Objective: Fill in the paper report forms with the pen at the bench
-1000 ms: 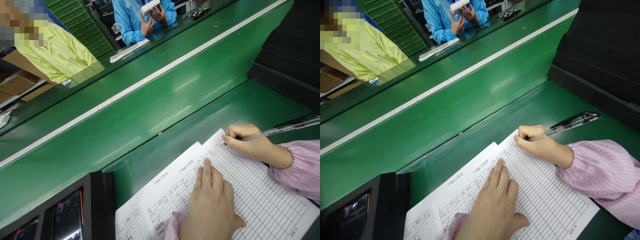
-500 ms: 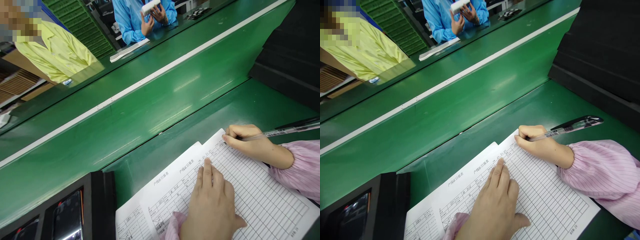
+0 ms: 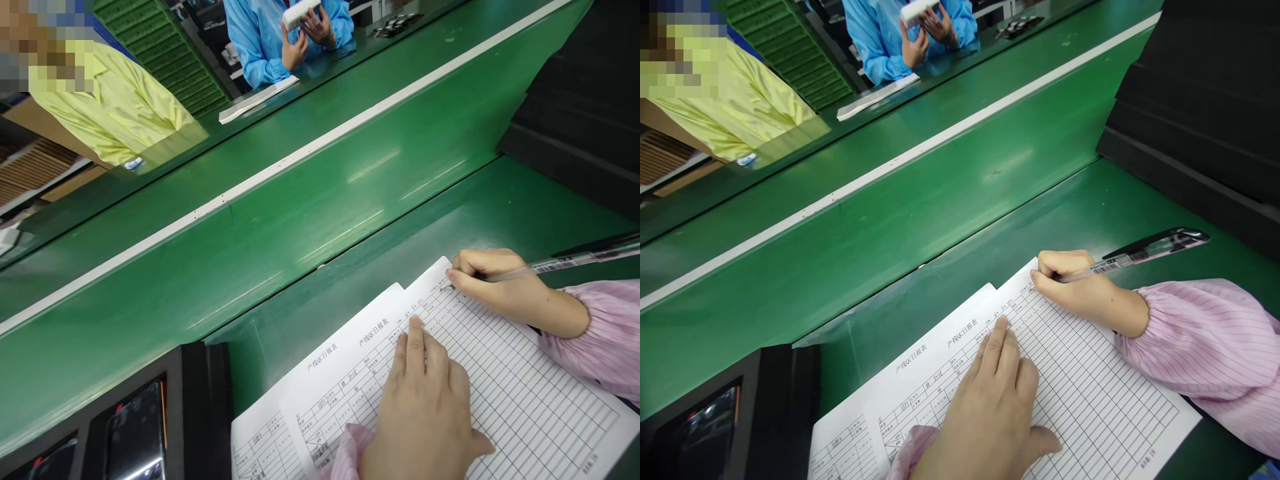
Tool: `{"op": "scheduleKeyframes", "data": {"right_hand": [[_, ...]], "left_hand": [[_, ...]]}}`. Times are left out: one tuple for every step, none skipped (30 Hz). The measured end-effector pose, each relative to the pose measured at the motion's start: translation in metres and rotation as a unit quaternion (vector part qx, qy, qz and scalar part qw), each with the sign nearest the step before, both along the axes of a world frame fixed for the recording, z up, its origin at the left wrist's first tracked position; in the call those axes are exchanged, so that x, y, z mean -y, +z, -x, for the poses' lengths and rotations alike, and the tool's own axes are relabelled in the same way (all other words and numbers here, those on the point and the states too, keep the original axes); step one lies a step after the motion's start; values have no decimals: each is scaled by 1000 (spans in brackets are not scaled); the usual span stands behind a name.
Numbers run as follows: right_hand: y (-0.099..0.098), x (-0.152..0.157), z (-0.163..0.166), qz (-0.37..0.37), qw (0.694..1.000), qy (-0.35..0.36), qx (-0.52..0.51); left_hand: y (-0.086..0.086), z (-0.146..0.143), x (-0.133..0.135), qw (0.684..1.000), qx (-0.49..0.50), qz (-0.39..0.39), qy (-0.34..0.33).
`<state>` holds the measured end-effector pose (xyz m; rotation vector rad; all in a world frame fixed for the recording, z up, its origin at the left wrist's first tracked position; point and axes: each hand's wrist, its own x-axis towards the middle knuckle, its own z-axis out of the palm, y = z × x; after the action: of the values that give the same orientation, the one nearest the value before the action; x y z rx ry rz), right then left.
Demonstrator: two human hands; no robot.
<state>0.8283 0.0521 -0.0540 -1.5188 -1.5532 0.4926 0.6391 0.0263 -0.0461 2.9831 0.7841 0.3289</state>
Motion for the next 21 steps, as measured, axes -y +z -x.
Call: {"op": "scheduleKeyframes", "data": {"right_hand": [[0, 0, 0, 0, 1000, -1, -1], [0, 0, 0, 1, 1000, -2, -1], [0, 0, 1, 1, 1000, -1, -1], [0, 0, 1, 1, 1000, 1, -1], [0, 0, 1, 1, 1000, 4, 0], [0, 0, 1, 0, 1000, 6, 1], [0, 0, 1, 0, 1000, 7, 2], [0, 0, 0, 0, 1000, 7, 1], [0, 0, 0, 0, 1000, 7, 1], [0, 0, 0, 0, 1000, 6, 0], [0, 0, 0, 1, 1000, 6, 0], [0, 0, -1, 1, 1000, 4, 0], [0, 0, -1, 1, 1000, 2, -1], [0, 0, -1, 2, 1000, 0, -1], [0, 1, -1, 3, 1000, -1, -2], [0, 1, -1, 5, 1000, -2, -3], [0, 1, -1, 7, 1000, -2, -4], [0, 1, 0, 10, 1000, 0, -4], [1, 1, 0, 14, 1000, 2, -5], [1, 1, 1, 18, 1000, 3, -6], [2, 1, 1, 22, 1000, 2, -7]], "left_hand": [[0, 0, 0, 1000, -1, 1, -1], [0, 0, 0, 1000, -1, 1, -2], [0, 0, 0, 1000, 0, 0, -3], [0, 0, 0, 1000, 2, 0, -3], [0, 0, 0, 1000, 3, -3, -2], [0, 0, 0, 1000, 5, -6, 0], [1, 0, 0, 1000, 6, -8, 1], [1, -1, 0, 1000, 9, -11, 1], [1, -1, 0, 1000, 12, -12, 1], [1, -1, 0, 1000, 14, -12, 1], [1, -2, 1, 1000, 14, -11, 2], [1, -2, 1, 1000, 14, -10, 2], [1, -2, 1, 1000, 13, -9, 4], [1, -2, 1, 1000, 13, -9, 4], [1, -1, 2, 1000, 12, -10, 4], [0, -1, 2, 1000, 10, -10, 4], [0, 0, 2, 1000, 7, -8, 3], [0, 0, 2, 1000, 3, -6, 1], [1, 0, 2, 1000, -3, -2, -1], [2, 0, 2, 1000, -10, 4, -4], [3, -1, 1, 1000, -20, 11, -5]]}}
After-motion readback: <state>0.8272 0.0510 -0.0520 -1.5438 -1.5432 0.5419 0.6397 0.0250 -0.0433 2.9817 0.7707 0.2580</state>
